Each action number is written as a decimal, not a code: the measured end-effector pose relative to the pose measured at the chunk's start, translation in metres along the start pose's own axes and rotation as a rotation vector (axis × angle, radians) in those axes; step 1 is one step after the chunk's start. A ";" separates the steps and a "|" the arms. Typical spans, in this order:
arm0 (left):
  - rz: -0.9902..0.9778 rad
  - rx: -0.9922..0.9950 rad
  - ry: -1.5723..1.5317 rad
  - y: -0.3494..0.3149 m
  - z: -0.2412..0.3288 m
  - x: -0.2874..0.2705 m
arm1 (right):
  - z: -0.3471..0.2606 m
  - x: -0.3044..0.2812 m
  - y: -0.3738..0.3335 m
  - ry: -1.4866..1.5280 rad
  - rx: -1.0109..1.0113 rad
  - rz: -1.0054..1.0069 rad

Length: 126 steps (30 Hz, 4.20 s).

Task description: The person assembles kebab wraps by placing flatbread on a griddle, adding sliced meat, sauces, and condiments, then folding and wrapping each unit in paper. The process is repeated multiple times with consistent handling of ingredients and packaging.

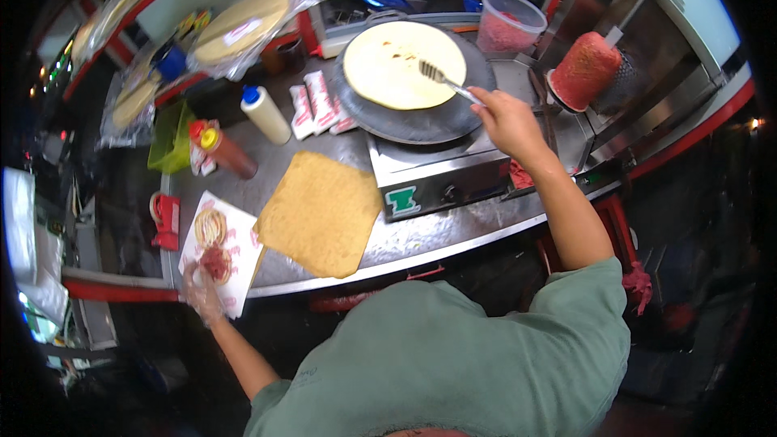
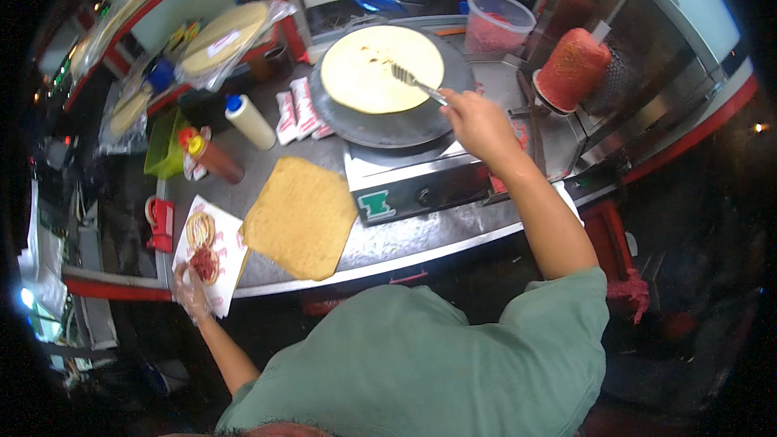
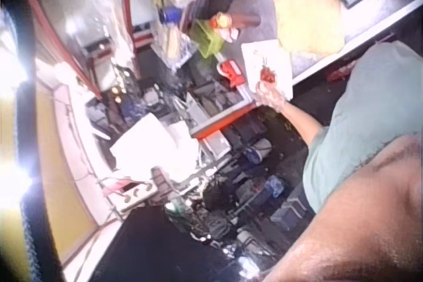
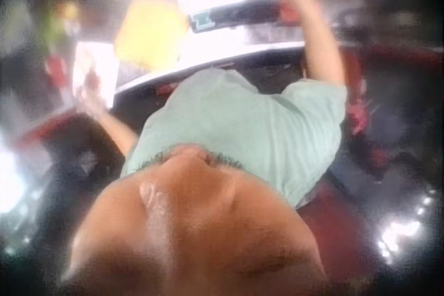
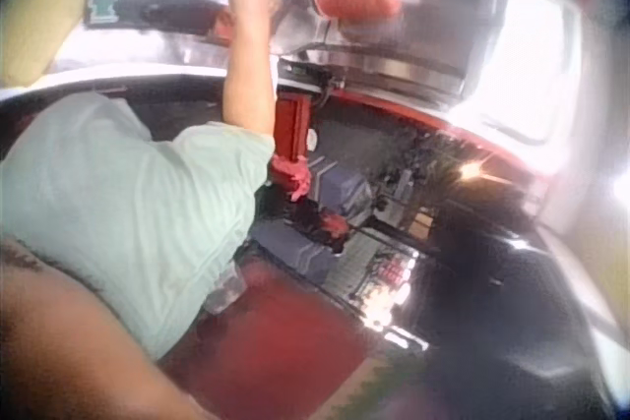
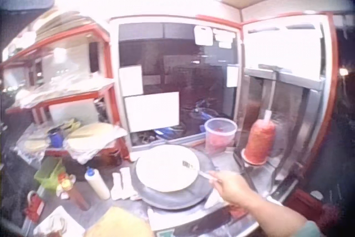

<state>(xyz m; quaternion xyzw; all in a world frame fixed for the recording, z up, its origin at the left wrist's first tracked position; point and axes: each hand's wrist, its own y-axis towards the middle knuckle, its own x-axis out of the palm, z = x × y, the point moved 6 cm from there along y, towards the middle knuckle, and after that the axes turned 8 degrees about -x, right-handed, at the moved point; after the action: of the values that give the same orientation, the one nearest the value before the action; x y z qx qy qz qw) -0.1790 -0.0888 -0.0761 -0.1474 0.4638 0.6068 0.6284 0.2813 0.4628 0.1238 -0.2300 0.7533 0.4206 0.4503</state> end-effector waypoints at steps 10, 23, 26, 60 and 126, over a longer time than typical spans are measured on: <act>0.141 -0.040 -0.301 -0.059 0.083 0.004 | 0.214 0.030 -0.038 0.121 0.476 -0.004; -0.050 0.456 -0.203 -0.062 0.284 0.030 | 0.190 0.123 -0.004 0.051 0.385 -0.098; -0.070 0.547 -0.144 -0.068 0.280 0.033 | 0.205 0.128 0.006 0.049 0.392 -0.059; -0.090 0.219 -0.300 -0.130 0.190 0.025 | 0.206 0.078 -0.045 0.272 0.399 -0.086; -0.057 0.477 -0.312 -0.051 0.193 -0.033 | 0.122 0.057 0.136 0.434 0.329 -0.191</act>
<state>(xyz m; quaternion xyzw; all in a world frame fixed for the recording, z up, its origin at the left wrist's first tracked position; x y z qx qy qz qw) -0.0494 0.0231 0.0313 0.0868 0.4871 0.4779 0.7258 0.2139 0.6404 0.1025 -0.3085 0.8651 0.1895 0.3471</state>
